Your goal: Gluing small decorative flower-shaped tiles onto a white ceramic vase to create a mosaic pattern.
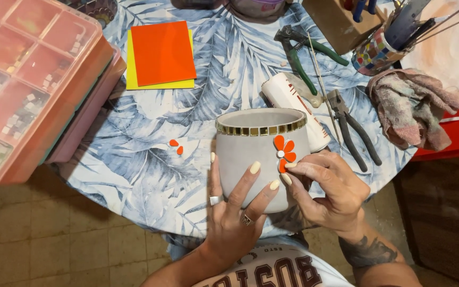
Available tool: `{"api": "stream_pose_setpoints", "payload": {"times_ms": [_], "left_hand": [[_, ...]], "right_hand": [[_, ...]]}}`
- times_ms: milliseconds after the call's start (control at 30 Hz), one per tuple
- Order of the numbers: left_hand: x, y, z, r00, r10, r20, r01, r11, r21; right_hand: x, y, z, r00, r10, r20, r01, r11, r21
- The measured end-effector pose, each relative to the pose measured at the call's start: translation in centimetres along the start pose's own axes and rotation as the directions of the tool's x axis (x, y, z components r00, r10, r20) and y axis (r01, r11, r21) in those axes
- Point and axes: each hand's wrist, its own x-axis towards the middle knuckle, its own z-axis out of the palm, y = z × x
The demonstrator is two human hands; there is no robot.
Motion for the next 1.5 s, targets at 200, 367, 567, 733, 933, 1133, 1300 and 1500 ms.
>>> {"api": "stream_pose_setpoints", "payload": {"times_ms": [200, 367, 567, 733, 933, 1133, 1300, 1500], "left_hand": [[-0.56, -0.02, 0.08, 1.0, -0.023, 0.018, 0.022, 0.999, 0.046], [-0.72, 0.03, 0.12, 0.999, -0.035, 0.03, 0.033, 0.998, 0.058], [-0.55, 0.11, 0.02, 1.0, -0.024, 0.016, 0.023, 0.997, 0.08], [-0.59, 0.07, 0.09, 0.999, -0.032, 0.019, 0.03, 0.997, 0.07], [-0.51, 0.07, 0.06, 0.999, -0.037, 0.024, 0.035, 0.998, 0.058], [-0.45, 0.11, 0.02, 0.999, -0.04, 0.015, 0.039, 0.996, 0.076], [-0.52, 0.04, -0.04, 0.999, -0.034, 0.026, 0.032, 0.997, 0.064], [-0.44, 0.14, -0.04, 0.999, -0.035, 0.016, 0.034, 0.996, 0.078]], "right_hand": [[-0.06, 0.17, 0.13, 1.0, -0.005, -0.004, 0.005, 1.0, -0.001], [-0.37, 0.37, 0.13, 1.0, -0.002, -0.007, 0.002, 1.0, 0.017], [-0.51, 0.41, 0.22, 1.0, -0.006, -0.019, 0.006, 1.0, -0.003], [-0.48, 0.48, 0.25, 1.0, -0.004, -0.017, 0.004, 1.0, -0.002], [-0.49, 0.55, 0.24, 1.0, -0.001, -0.008, 0.001, 1.0, 0.009], [-0.34, 0.43, 0.3, 1.0, 0.02, -0.007, -0.02, 0.999, 0.04], [-0.39, 0.28, 0.28, 0.999, 0.033, -0.013, -0.033, 0.999, 0.028], [-0.77, 0.51, 0.32, 0.999, 0.032, -0.024, -0.032, 0.999, 0.002]]}}
